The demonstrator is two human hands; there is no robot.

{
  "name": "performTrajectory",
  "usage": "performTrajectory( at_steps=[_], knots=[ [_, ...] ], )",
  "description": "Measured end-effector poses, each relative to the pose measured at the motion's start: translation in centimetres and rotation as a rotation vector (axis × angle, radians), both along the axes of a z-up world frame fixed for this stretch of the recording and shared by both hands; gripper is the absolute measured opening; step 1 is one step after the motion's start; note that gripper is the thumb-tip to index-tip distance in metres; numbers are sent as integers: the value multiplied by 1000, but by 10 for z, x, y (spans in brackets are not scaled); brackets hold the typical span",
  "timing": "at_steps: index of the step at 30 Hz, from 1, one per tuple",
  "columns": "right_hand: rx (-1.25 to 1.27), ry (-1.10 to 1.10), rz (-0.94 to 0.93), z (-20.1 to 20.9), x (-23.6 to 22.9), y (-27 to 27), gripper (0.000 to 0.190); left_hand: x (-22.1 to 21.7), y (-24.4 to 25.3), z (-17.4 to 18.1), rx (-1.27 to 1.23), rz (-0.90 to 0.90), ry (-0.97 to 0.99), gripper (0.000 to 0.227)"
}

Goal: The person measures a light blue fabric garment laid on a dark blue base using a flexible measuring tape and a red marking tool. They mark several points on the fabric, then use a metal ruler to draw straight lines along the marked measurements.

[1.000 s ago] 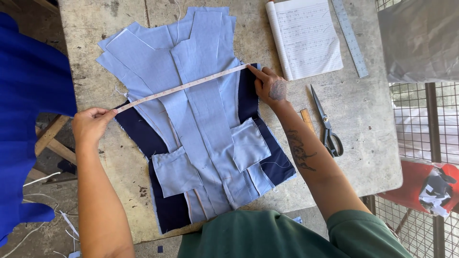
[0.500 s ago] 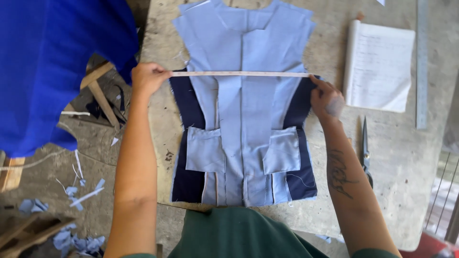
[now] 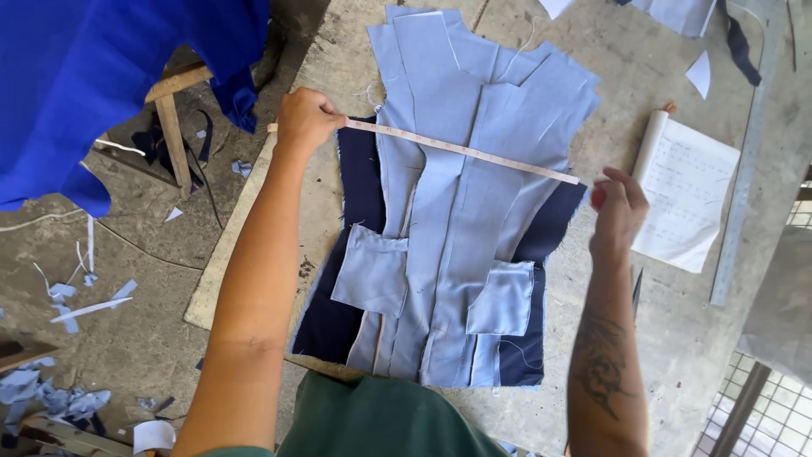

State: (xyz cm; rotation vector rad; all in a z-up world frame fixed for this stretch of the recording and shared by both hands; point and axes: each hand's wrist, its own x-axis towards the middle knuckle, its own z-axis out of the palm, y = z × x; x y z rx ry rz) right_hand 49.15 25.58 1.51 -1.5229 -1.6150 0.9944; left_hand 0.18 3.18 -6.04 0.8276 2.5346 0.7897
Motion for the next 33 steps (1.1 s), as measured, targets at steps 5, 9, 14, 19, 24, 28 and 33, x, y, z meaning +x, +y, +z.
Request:
performTrajectory(
  at_steps=[5, 9, 14, 19, 24, 28, 33],
  knots=[
    [36, 86, 364, 37, -114, -46, 47, -3, 3, -19, 18, 8, -5, 19],
    [-173, 205, 576, 44, -214, -99, 33, 1, 4, -19, 25, 5, -5, 16],
    [-164, -125, 792, 6, -295, -116, 24, 6, 10, -22, 43, 41, -19, 14],
    [-59, -124, 1035, -9, -313, -117, 37, 17, -1, 20, 57, -96, -17, 46],
    [-36, -152, 1013, -14, -316, -121, 36, 18, -1, 20, 50, -74, -28, 30],
    [146, -114, 1028, -30, -316, -119, 38, 19, 0, 20, 57, -75, -15, 28],
    [448, -133, 995, -54, -322, -122, 34, 20, -1, 14, 83, -62, 14, 24]
  ],
)
